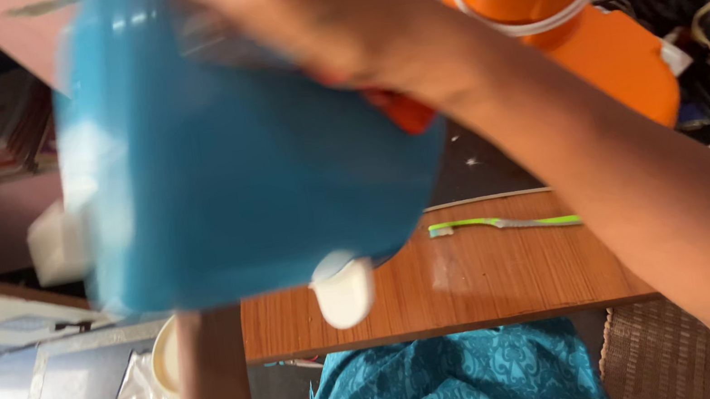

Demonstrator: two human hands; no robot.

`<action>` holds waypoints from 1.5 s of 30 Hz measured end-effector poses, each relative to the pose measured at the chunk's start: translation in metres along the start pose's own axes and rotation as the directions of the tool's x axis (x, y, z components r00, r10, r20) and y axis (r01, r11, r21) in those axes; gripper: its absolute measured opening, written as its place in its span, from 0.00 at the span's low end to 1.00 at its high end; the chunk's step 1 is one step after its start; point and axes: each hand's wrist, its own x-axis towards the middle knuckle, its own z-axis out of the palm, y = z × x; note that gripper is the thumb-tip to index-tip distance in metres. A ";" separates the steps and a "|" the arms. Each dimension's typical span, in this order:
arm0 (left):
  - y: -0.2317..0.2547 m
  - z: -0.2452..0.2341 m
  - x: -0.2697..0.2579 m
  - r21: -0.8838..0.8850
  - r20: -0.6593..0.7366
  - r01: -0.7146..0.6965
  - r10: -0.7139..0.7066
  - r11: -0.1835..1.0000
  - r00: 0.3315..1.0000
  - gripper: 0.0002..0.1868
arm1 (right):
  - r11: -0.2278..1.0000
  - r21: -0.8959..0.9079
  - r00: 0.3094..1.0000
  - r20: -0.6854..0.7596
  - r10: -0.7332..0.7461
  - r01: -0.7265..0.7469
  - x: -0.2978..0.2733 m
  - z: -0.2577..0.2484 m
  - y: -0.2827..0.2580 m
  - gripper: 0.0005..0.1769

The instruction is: The person cleans the exterior and interior of a blue plastic appliance using a green toothbrush and a red cloth. They scrub the bottom surface and vents, then wipe the appliance with the cloth before turning it over to clean the inside basin.

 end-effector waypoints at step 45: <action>0.087 0.191 0.068 0.927 0.373 -0.371 0.024 -0.057 0.928 0.37 | 0.341 0.937 0.678 -0.206 0.705 -0.070 -0.162 -0.011 0.127 0.29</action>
